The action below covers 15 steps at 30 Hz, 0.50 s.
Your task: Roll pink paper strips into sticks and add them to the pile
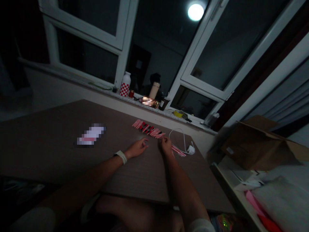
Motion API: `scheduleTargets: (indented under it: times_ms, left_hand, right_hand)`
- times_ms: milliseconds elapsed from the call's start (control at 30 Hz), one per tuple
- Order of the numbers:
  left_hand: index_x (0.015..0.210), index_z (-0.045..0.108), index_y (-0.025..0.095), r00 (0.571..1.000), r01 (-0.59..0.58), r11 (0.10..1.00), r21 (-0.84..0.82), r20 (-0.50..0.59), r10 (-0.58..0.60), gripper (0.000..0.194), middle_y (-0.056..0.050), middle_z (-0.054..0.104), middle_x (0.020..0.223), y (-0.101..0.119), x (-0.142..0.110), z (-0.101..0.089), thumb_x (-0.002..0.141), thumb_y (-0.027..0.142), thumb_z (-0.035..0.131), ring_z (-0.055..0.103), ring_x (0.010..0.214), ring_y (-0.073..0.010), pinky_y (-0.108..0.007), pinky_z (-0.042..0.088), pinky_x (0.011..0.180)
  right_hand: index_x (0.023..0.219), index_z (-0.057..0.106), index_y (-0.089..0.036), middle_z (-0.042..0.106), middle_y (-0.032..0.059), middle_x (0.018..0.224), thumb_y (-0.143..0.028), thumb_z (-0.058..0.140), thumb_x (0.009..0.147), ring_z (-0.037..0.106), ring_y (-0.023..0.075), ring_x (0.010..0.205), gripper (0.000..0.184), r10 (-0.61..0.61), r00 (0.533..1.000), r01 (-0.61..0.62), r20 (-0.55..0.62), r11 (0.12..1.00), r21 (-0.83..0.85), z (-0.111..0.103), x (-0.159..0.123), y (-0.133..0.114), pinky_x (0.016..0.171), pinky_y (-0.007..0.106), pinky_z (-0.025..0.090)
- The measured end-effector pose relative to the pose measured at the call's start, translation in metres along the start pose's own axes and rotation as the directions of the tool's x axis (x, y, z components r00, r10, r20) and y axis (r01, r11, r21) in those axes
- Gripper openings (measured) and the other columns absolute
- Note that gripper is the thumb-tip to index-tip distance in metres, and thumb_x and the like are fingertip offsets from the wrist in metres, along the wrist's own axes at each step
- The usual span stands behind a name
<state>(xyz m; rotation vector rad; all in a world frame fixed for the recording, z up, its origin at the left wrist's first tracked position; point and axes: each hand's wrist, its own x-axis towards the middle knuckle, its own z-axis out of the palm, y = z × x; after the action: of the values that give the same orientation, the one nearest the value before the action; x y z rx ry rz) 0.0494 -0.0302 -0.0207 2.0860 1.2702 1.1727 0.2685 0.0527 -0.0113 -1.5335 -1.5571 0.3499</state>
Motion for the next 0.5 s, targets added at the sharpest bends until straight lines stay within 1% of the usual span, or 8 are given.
scheduleTargets:
  times_ms: [67,167,233,267,300,400,500]
  left_hand:
    - [0.120,0.052,0.020,1.000,0.002,1.000,-0.007,0.007,-0.002,0.038,-0.002,0.065,0.081,0.001,0.000,0.000,0.085,0.036,0.053,0.060,0.073,-0.0166,-0.025,0.042,0.064]
    - [0.120,0.052,0.019,1.000,0.001,1.000,-0.010,0.018,-0.001,0.038,-0.002,0.064,0.079,0.001,0.000,-0.001,0.085,0.035,0.052,0.060,0.072,-0.0165,-0.025,0.041,0.063]
    - [0.119,0.052,0.019,1.000,0.001,1.000,-0.005,0.021,-0.001,0.038,-0.002,0.064,0.079,0.000,0.001,-0.001,0.085,0.034,0.053,0.059,0.072,-0.0164,-0.025,0.041,0.063]
    - [0.119,0.053,0.019,1.000,0.003,1.000,-0.003,0.022,-0.003,0.038,-0.002,0.064,0.080,0.000,0.001,-0.001,0.085,0.034,0.053,0.059,0.072,-0.0163,-0.025,0.041,0.063]
    - [0.118,0.053,0.019,1.000,0.004,1.000,-0.002,0.023,-0.004,0.037,-0.002,0.064,0.080,0.000,0.001,-0.001,0.084,0.034,0.053,0.059,0.072,-0.0163,-0.025,0.041,0.063]
    - [0.117,0.054,0.018,1.000,0.012,1.000,-0.010,0.029,-0.012,0.037,-0.002,0.063,0.080,0.002,0.001,-0.002,0.084,0.032,0.054,0.059,0.072,-0.0162,-0.025,0.041,0.063]
    - [0.117,0.054,0.019,0.999,0.022,1.000,-0.019,0.033,-0.021,0.036,-0.002,0.064,0.079,0.005,0.001,-0.004,0.083,0.031,0.054,0.058,0.072,-0.0164,-0.025,0.041,0.064]
  right_hand:
    - [0.092,0.066,-0.012,0.068,0.0085,0.073,-0.051,0.049,0.078,0.061,0.0200,0.066,0.045,-0.022,0.999,0.020,-0.033,0.997,-0.073,-0.022,-0.005,0.007,0.060,0.025,0.043]
    - [0.093,0.065,-0.014,0.068,0.0078,0.075,-0.052,0.049,0.080,0.062,0.0195,0.068,0.043,-0.046,0.999,0.043,-0.010,0.987,-0.154,-0.058,-0.014,0.021,0.059,0.025,0.042]
    - [0.091,0.065,-0.015,0.069,0.0086,0.076,-0.051,0.051,0.080,0.062,0.0194,0.068,0.041,-0.005,1.000,0.008,0.013,0.974,-0.226,-0.080,-0.021,0.031,0.057,0.024,0.041]
    - [0.087,0.065,-0.015,0.069,0.0087,0.075,-0.051,0.054,0.078,0.062,0.0196,0.067,0.039,0.018,0.998,-0.002,0.053,0.959,-0.282,-0.089,-0.024,0.035,0.056,0.024,0.040]
    - [0.084,0.065,-0.016,0.068,0.0084,0.074,-0.051,0.055,0.077,0.062,0.0198,0.066,0.037,0.034,0.997,-0.009,0.068,0.942,-0.336,-0.097,-0.027,0.038,0.055,0.024,0.039]
    - [0.079,0.065,-0.016,0.068,0.0071,0.072,-0.045,0.060,0.075,0.062,0.0197,0.065,0.029,0.047,0.985,0.025,0.165,0.913,-0.406,-0.111,-0.037,0.045,0.054,0.024,0.037]
    - [0.070,0.066,-0.017,0.068,0.0067,0.068,-0.038,0.064,0.071,0.062,0.0198,0.063,0.021,0.040,0.964,0.068,0.263,0.918,-0.390,-0.114,-0.044,0.047,0.054,0.025,0.037]
